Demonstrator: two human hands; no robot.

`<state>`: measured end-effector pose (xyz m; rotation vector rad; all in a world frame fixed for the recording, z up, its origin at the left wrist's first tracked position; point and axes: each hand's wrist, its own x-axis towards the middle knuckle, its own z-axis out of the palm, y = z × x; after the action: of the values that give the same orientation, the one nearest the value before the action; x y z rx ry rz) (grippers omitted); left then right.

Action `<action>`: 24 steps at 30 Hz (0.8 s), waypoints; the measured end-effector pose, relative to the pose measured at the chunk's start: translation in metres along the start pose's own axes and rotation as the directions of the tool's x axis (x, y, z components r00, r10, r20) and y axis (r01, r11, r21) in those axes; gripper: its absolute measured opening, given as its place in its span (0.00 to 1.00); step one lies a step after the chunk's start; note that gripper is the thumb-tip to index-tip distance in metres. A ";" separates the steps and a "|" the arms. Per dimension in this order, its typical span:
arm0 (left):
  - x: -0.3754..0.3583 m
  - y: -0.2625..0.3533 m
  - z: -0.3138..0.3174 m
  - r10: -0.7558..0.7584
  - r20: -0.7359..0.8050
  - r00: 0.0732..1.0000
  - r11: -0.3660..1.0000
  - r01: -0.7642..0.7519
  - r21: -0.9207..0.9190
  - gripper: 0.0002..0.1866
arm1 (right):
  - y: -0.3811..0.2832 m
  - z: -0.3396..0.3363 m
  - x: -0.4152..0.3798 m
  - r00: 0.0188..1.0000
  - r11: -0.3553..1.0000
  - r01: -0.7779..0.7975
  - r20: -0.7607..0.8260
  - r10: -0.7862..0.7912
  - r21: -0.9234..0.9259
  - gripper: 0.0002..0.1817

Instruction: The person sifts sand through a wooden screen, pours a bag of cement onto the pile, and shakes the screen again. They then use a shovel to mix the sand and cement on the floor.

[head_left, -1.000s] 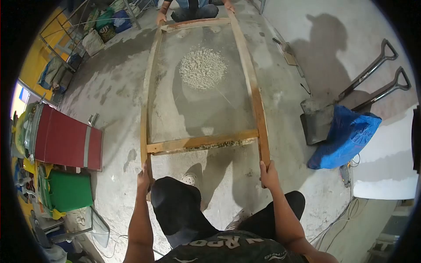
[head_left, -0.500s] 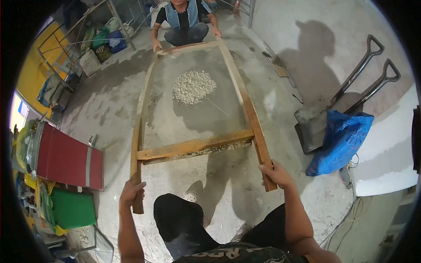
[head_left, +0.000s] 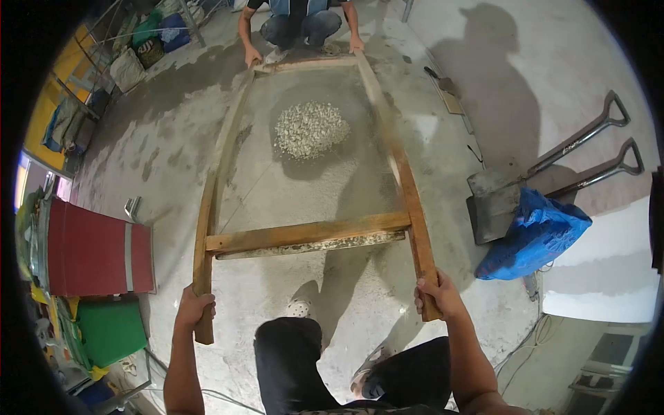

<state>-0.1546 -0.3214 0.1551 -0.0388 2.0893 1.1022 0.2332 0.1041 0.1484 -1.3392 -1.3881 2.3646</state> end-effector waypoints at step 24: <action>-0.260 0.210 -0.076 0.116 -0.050 0.992 0.993 -0.115 0.020 0.16 | -0.193 0.016 -0.252 0.994 0.985 0.034 -0.093 -0.051 -0.171 0.06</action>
<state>-0.0897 -0.3226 0.4919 0.0641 2.1691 1.1623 0.3123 0.0882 0.4558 -1.4279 -1.6032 2.1656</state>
